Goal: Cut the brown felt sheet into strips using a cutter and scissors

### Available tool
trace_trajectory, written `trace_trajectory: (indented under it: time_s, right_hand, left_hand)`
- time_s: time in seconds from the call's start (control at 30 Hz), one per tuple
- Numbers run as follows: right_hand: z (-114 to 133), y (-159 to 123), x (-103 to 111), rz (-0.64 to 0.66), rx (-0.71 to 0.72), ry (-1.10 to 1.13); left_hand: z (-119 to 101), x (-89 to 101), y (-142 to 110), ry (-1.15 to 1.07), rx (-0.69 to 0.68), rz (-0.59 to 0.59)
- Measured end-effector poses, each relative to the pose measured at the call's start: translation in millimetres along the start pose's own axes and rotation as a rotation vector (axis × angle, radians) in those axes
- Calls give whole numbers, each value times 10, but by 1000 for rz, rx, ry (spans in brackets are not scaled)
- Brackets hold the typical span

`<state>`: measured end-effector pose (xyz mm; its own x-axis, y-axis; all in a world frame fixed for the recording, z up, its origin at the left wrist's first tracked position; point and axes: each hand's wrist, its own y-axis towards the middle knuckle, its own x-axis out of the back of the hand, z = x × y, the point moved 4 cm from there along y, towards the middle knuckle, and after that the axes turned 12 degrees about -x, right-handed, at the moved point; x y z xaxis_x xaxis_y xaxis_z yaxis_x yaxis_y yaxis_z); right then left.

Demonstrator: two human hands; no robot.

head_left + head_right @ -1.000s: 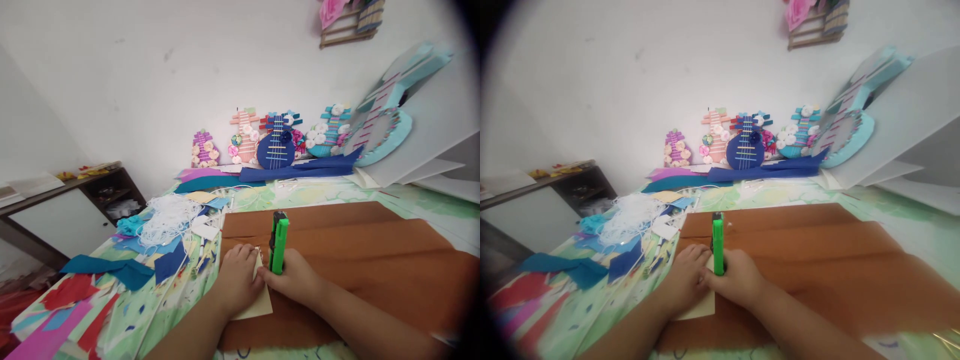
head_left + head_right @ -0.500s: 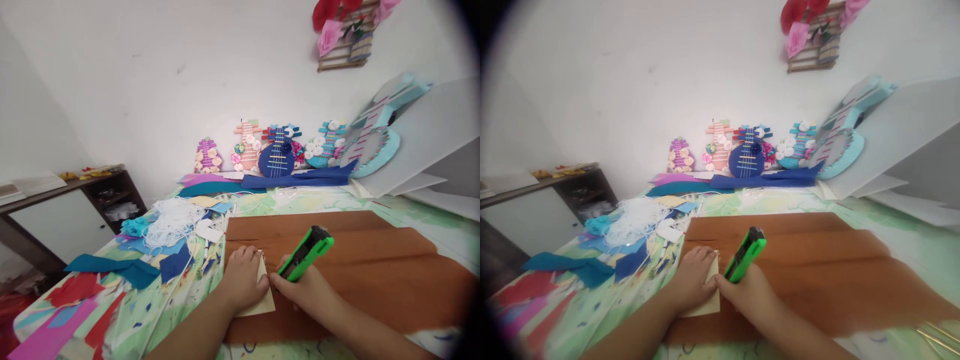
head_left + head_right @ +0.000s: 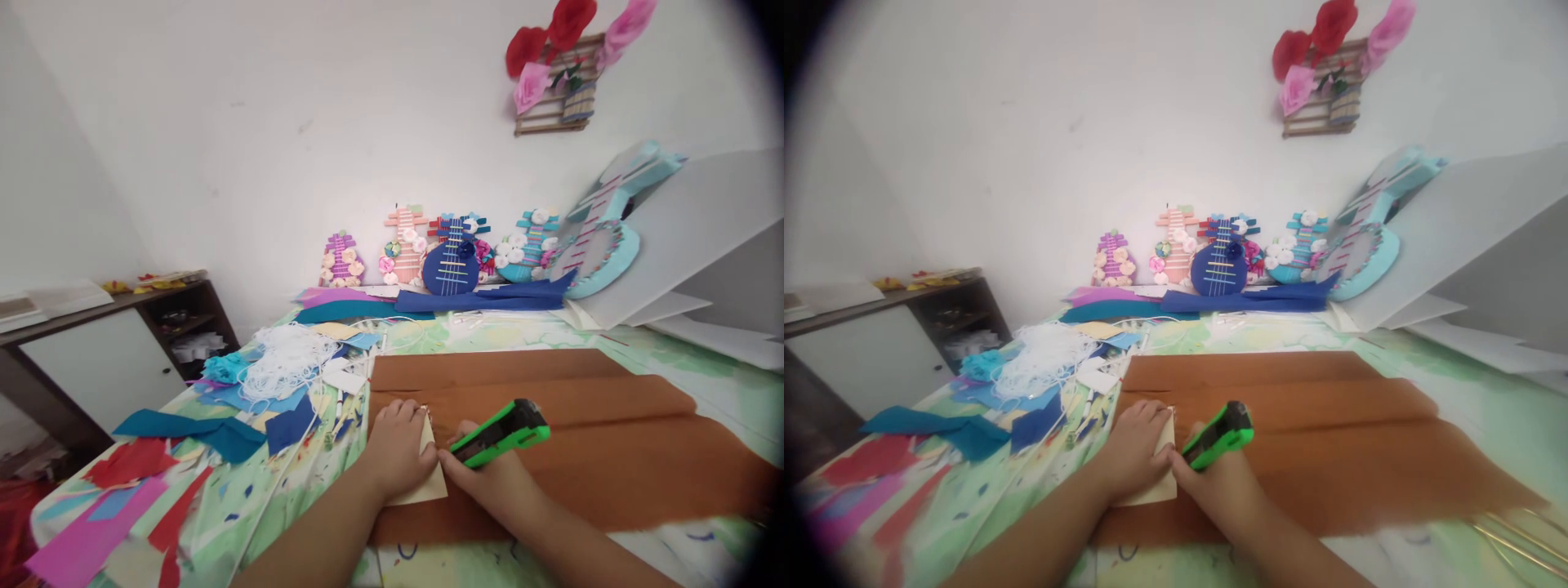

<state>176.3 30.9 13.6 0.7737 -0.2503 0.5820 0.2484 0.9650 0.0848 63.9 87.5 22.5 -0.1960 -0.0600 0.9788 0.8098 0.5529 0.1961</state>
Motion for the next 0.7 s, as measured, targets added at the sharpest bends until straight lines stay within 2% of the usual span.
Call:
trace_trajectory:
  time_s: [0.1, 0.2, 0.3, 0.5, 0.7]
  right_hand:
    - [41, -26, -25, -52, 56, -89]
    - [23, -28, -44, -60, 37, -126]
    - [-3, -21, -12, -72, 13, -96]
    - [-7, -28, 28, -3, 12, 15]
    - [4, -28, -21, -22, 42, -62]
  left_hand:
    - [-2, 1, 1, -2, 2, -1]
    - [6, -8, 5, -5, 8, 4]
    - [9, -13, 7, -4, 8, 7]
    - [7, -13, 11, 5, -1, 12]
    - [23, -40, 16, 7, -8, 4]
